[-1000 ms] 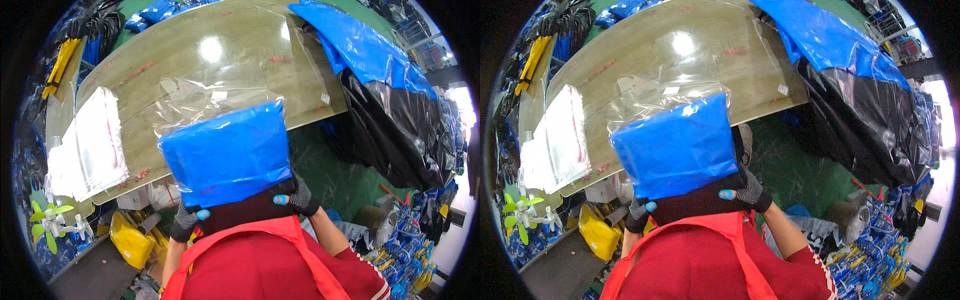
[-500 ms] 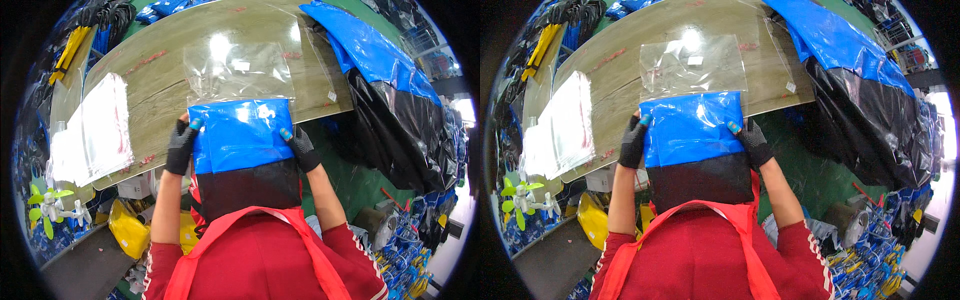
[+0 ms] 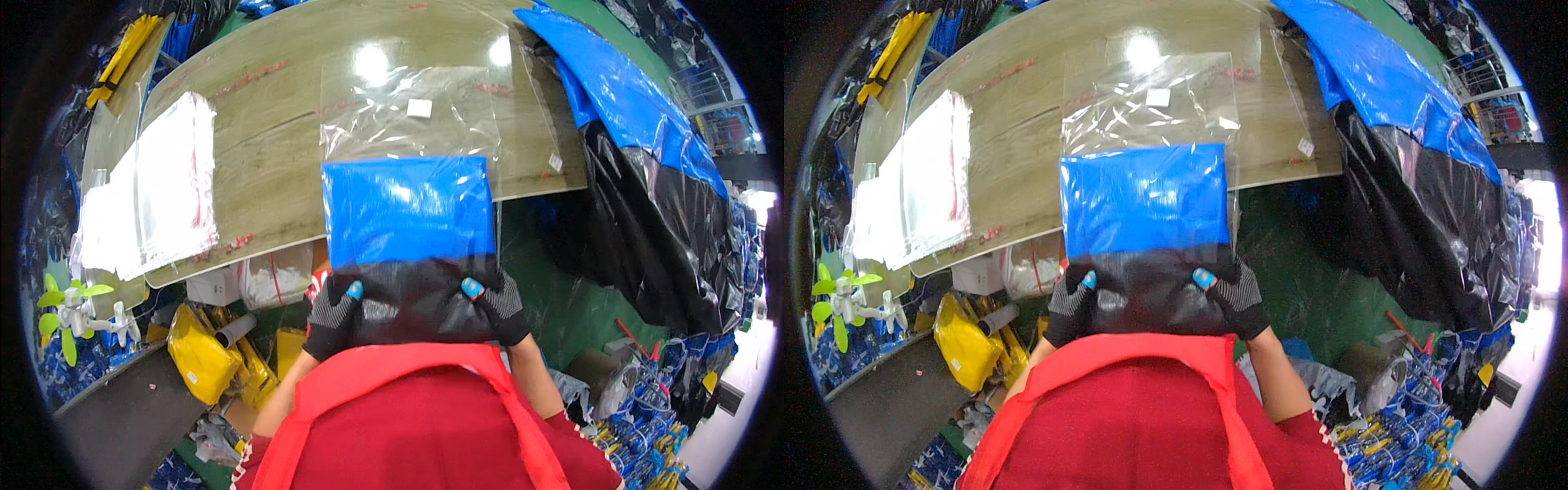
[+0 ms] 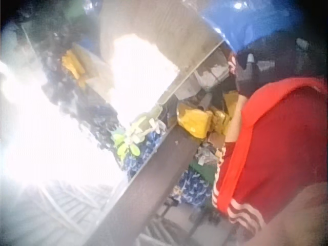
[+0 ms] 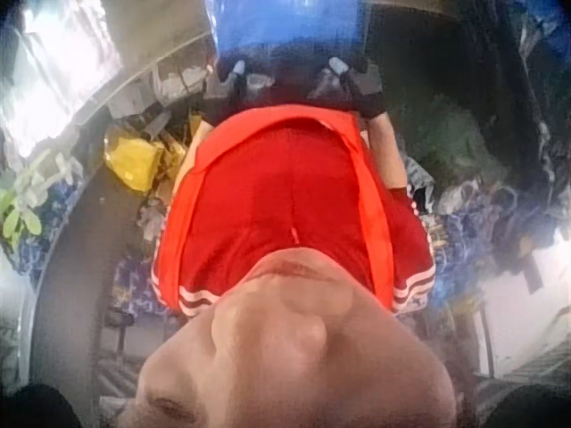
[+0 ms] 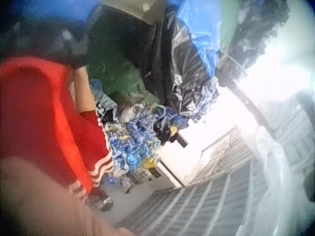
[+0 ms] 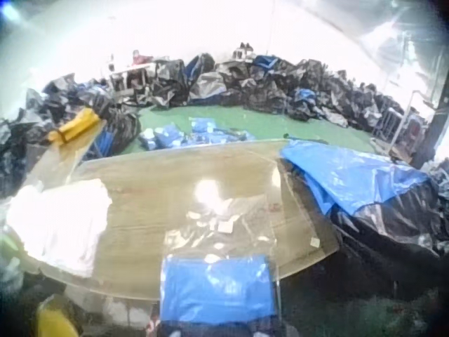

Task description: The person repeatedly picks a blue and black pouch, places it into a clear plastic bag, seals the bag, and sets it aside on the table. The cycle repeats with multiple pouches in a warehouse-like setting.

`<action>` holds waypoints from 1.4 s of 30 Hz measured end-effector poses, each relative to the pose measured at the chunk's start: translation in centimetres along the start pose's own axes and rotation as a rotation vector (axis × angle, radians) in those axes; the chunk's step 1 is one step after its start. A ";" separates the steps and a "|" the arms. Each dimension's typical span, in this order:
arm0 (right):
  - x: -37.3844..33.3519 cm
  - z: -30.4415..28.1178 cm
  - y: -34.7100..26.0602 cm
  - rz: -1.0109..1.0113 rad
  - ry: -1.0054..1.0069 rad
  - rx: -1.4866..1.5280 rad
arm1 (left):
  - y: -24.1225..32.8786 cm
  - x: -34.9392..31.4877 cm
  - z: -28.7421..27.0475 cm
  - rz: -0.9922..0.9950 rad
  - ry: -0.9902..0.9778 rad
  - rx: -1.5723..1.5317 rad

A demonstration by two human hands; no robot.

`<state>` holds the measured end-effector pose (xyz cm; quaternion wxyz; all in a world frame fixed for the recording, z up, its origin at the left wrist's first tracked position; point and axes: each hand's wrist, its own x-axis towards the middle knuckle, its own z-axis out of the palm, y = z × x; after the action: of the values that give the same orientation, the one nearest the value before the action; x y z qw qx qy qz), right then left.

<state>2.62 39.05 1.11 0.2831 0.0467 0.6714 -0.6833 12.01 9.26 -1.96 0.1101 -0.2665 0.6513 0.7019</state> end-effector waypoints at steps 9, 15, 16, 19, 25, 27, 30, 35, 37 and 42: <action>2.2 -0.2 -2.4 -0.033 -0.246 -0.298 | 5.2 4.0 -3.5 0.151 -0.125 -0.091; 1.4 1.4 -5.7 -0.030 -0.304 -0.490 | 5.0 3.6 -2.5 0.041 -0.356 -0.152; 0.6 1.8 -6.0 -0.081 -0.279 -0.396 | 5.3 3.6 -2.5 0.078 -0.326 -0.375; 0.3 1.5 -6.3 -0.019 -0.243 -0.204 | 6.2 3.6 -1.3 0.271 -0.245 -0.204; 4.7 -1.3 -5.2 -0.020 -0.179 -0.009 | 6.8 2.8 -1.7 -0.107 -0.386 0.016; 5.5 -1.7 -5.4 -0.074 -0.237 -0.126 | 7.6 3.6 -1.9 0.023 -0.363 -0.711; 5.1 -1.4 -6.6 0.050 -0.226 0.053 | 6.8 4.2 -1.7 -0.006 -0.218 -0.175; 4.7 -0.8 -7.7 -0.112 -0.077 -0.270 | 6.2 4.5 -1.7 0.005 -0.077 -0.252; 4.7 -0.8 -6.8 -0.084 -0.161 -0.186 | 6.4 4.8 -1.6 0.148 -0.127 -0.614; 4.8 -0.5 -5.0 -0.179 -0.086 -0.257 | 6.1 4.8 -2.1 0.087 -0.137 -0.251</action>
<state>-3.77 37.64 3.43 0.2531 -0.0793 0.7421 -0.6156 5.42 5.54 0.79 0.0896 -0.2010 0.5602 0.7986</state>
